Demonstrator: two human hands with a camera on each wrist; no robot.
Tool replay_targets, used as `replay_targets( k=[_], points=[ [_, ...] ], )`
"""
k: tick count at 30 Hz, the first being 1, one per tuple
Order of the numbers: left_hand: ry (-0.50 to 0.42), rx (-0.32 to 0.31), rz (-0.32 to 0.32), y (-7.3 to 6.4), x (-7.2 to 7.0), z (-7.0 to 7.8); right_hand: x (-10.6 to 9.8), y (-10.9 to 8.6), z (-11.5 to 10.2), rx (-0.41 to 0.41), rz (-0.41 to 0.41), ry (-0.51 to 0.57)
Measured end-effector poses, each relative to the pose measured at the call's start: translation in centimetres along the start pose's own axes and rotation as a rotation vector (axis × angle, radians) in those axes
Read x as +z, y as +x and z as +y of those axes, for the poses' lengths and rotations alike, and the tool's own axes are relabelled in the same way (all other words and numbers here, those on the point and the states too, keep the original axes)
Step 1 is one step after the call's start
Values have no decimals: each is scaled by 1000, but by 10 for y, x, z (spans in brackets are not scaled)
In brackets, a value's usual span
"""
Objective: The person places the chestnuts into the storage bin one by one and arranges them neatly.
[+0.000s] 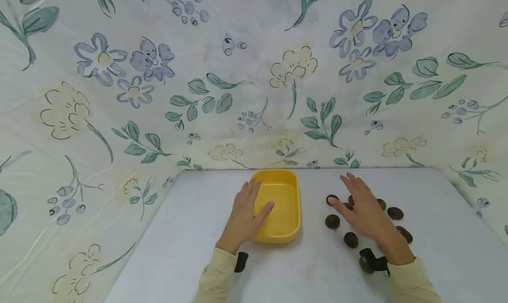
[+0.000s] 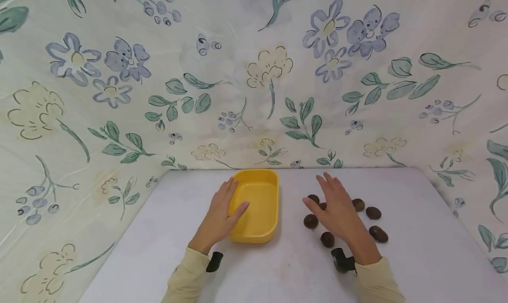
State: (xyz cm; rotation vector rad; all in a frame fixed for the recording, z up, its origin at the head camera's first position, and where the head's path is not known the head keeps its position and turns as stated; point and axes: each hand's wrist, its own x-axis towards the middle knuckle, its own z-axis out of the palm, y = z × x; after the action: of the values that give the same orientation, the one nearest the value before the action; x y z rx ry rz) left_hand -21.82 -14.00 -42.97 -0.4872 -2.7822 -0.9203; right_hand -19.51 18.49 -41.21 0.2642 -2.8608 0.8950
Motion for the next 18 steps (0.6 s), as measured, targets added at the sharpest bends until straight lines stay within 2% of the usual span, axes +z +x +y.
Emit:
replay_targets(
  k=[4, 6, 11, 18],
  points=[
    [-72, -58, -26, -7, -4, -6, -13, -6, 10, -16, 39, 120],
    [-100, -94, -40, -11, -5, -9, -19, -9, 15, -8, 64, 145],
    [-165, -170, -63, -18, -2, -16, -30, -14, 24, 27, 131, 160],
    [-165, -249, -80, -27, 2, -25, -36, -16, 35, 47, 200, 144]
  ],
)
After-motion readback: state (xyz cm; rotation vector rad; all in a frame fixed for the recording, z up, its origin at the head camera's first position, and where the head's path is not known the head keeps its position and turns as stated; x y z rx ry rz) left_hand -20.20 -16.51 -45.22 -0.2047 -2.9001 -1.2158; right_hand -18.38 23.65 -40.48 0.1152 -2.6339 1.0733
